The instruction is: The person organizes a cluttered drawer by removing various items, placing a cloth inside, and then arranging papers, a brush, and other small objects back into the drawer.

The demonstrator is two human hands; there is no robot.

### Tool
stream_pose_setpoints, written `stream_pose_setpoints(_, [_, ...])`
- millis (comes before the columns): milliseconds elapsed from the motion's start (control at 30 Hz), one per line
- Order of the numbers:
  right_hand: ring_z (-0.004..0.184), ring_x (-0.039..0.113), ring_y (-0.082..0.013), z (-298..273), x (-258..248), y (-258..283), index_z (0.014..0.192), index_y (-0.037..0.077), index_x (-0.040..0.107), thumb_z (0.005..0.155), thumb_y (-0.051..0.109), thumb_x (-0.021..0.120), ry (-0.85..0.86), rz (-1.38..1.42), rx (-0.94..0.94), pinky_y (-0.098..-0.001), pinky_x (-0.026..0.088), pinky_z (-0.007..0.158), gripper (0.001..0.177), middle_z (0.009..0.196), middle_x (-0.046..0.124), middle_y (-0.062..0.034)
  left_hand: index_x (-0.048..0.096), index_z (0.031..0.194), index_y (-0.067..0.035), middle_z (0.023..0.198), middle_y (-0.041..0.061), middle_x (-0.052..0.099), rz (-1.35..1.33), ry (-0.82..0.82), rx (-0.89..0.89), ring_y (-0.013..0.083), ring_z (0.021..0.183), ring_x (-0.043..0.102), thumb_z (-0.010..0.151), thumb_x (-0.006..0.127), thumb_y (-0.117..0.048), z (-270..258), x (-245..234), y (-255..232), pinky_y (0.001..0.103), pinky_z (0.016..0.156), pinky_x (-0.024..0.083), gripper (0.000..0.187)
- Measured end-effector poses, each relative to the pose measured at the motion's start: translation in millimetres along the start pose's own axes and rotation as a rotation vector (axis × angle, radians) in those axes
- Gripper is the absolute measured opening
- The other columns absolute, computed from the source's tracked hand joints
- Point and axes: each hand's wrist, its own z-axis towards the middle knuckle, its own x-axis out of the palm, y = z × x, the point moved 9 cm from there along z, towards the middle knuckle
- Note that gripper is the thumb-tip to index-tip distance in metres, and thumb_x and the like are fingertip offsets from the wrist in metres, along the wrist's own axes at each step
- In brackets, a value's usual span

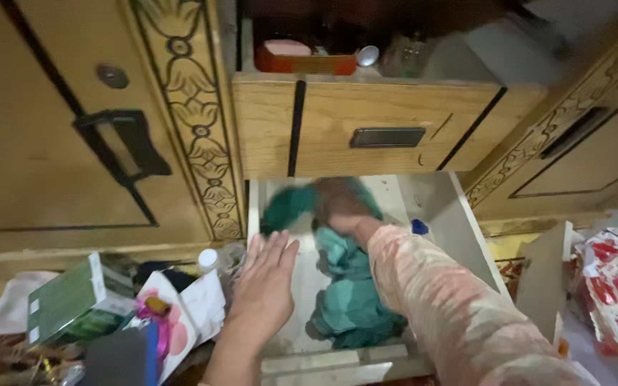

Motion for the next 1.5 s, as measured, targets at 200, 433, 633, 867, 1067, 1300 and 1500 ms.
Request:
stream_pose_setpoints(200, [0.134, 0.042, -0.0412, -14, -10, 31, 0.138, 0.008, 0.062, 0.096, 0.043, 0.055, -0.224, -0.212, -0.435, -0.0658, 0.029, 0.11, 0.055, 0.143, 0.055, -0.0219, 0.054, 0.134, 0.002, 0.147, 0.022, 0.049, 0.023, -0.042, 0.015, 0.0327, 0.142, 0.04, 0.073, 0.053, 0.005, 3, 0, 5, 0.049, 0.122, 0.016, 0.061])
stream_pose_setpoints(433, [0.138, 0.039, -0.0398, -7, -11, -51, 0.123, 0.013, 0.07, 0.097, 0.061, 0.05, 0.159, -0.286, 0.115, -0.0591, 0.032, 0.114, 0.058, 0.145, 0.052, -0.0177, 0.055, 0.134, -0.001, 0.146, 0.02, 0.051, 0.064, -0.028, -0.006, 0.0301, 0.142, 0.042, 0.07, 0.054, 0.006, 0, 6, 9, 0.049, 0.124, 0.016, 0.065])
stream_pose_setpoints(633, [0.115, 0.06, -0.0417, -17, -62, -99, 0.123, 0.013, 0.071, 0.095, 0.052, 0.059, -0.262, -0.088, 0.336, -0.0557, 0.049, 0.101, 0.05, 0.125, 0.064, -0.0214, 0.053, 0.139, -0.001, 0.151, 0.02, 0.049, 0.042, 0.023, -0.034, 0.0302, 0.141, 0.04, 0.069, 0.056, 0.005, 3, 6, 6, 0.049, 0.121, 0.013, 0.071])
stream_pose_setpoints(867, [0.128, 0.053, -0.0419, -21, -52, -101, 0.129, 0.013, 0.064, 0.091, 0.06, 0.059, -0.314, -0.294, -0.016, -0.0534, 0.042, 0.108, 0.061, 0.135, 0.059, -0.0191, 0.054, 0.135, -0.001, 0.147, 0.02, 0.051, 0.056, 0.011, -0.04, 0.0297, 0.143, 0.041, 0.071, 0.055, 0.005, 3, 5, 7, 0.048, 0.123, 0.014, 0.064])
stream_pose_setpoints(1067, [0.146, 0.035, -0.0432, -6, -46, -139, 0.148, 0.018, 0.051, 0.093, 0.08, 0.036, -0.05, -0.456, 0.312, -0.0583, 0.027, 0.118, 0.085, 0.16, 0.038, -0.0174, 0.055, 0.132, 0.002, 0.147, 0.023, 0.051, 0.031, 0.0, -0.001, 0.0318, 0.14, 0.042, 0.067, 0.056, 0.004, 6, -1, 3, 0.05, 0.122, 0.014, 0.065])
stream_pose_setpoints(1300, [0.156, 0.023, -0.0413, -63, -33, -138, 0.158, 0.015, 0.045, 0.099, 0.056, 0.04, 0.529, -0.585, 0.613, -0.0604, 0.02, 0.125, 0.072, 0.17, 0.026, -0.0161, 0.055, 0.135, 0.0, 0.147, 0.021, 0.05, 0.019, 0.039, -0.054, 0.029, 0.144, 0.039, 0.074, 0.053, 0.004, 4, 0, 3, 0.046, 0.125, 0.012, 0.06])
stream_pose_setpoints(1500, [0.149, 0.037, -0.0397, -152, -4, -118, 0.146, 0.013, 0.059, 0.101, 0.063, 0.035, 0.719, -0.425, 0.645, -0.0526, 0.032, 0.121, 0.071, 0.16, 0.045, -0.0161, 0.052, 0.139, -0.001, 0.151, 0.019, 0.047, 0.062, 0.088, -0.063, 0.0264, 0.147, 0.035, 0.078, 0.05, 0.003, 3, 4, 5, 0.044, 0.126, 0.008, 0.061])
